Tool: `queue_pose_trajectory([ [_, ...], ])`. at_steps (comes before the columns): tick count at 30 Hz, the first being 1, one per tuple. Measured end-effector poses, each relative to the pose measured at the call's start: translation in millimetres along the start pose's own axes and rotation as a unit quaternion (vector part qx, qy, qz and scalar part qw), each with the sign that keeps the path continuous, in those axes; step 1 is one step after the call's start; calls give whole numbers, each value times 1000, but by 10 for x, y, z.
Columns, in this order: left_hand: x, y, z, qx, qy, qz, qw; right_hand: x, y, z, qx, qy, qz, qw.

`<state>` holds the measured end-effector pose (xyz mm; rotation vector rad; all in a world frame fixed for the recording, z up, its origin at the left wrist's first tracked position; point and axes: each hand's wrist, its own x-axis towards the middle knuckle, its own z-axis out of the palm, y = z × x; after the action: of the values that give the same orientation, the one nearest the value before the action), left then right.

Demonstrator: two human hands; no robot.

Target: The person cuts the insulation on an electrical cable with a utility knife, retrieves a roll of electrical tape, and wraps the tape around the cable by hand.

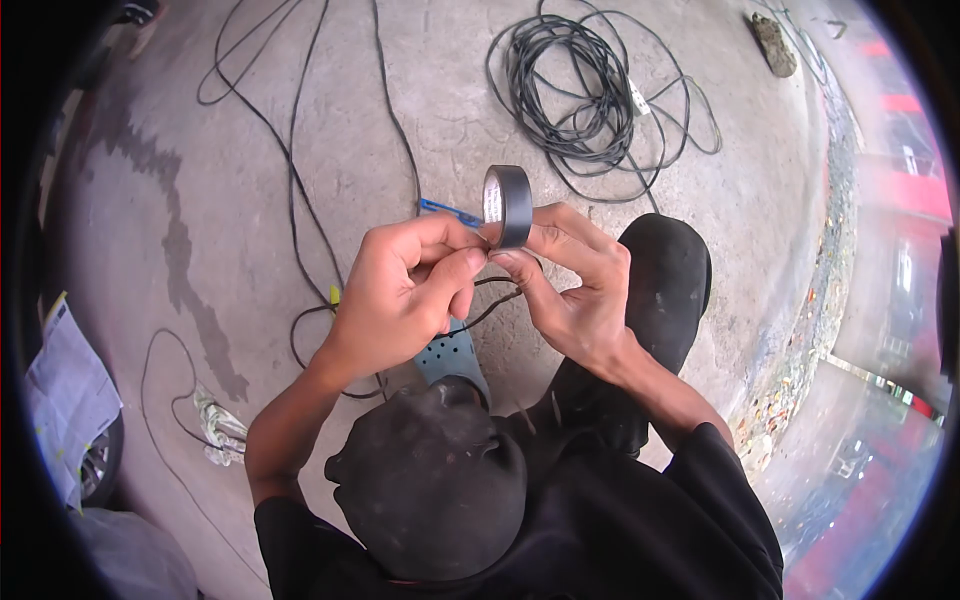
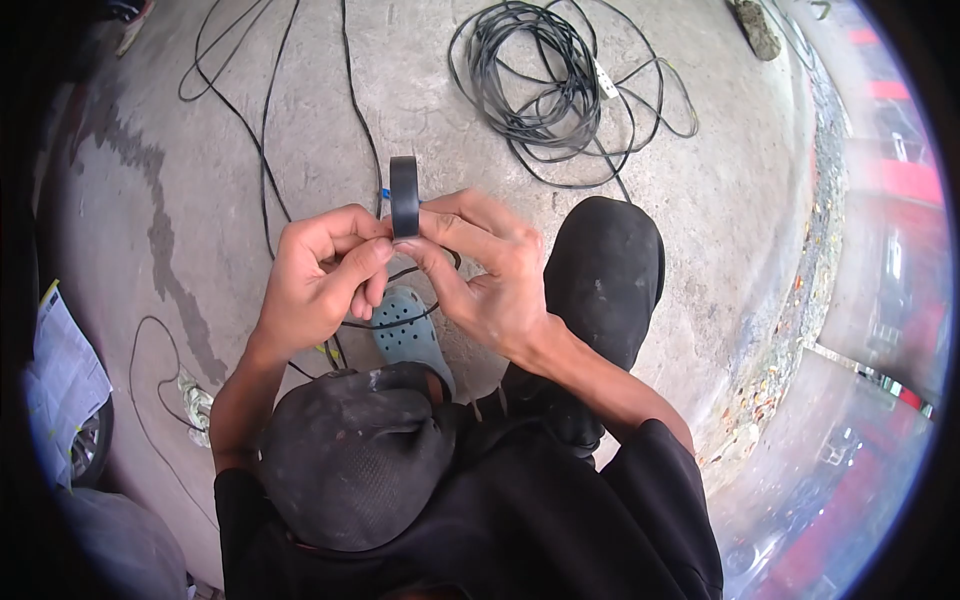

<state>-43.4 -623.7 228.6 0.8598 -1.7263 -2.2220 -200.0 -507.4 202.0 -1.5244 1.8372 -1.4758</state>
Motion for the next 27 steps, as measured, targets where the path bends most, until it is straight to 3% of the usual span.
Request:
queue_pose_trajectory([
  [13, -71, 5, 117, 177, 35, 127, 975, -46, -181, 58, 135, 54, 195, 970],
  [17, -105, -67, 134, 227, 68, 196, 952, -42, -200, 78, 197, 58, 188, 960],
  [22, -118, -112, 134, 300, 102, 288, 904, -3, -165, 35, 229, 15, 241, 943],
  [27, -67, -225, 60, 386, 98, 405, 823, 94, -203, -55, 314, -28, 379, 870],
])
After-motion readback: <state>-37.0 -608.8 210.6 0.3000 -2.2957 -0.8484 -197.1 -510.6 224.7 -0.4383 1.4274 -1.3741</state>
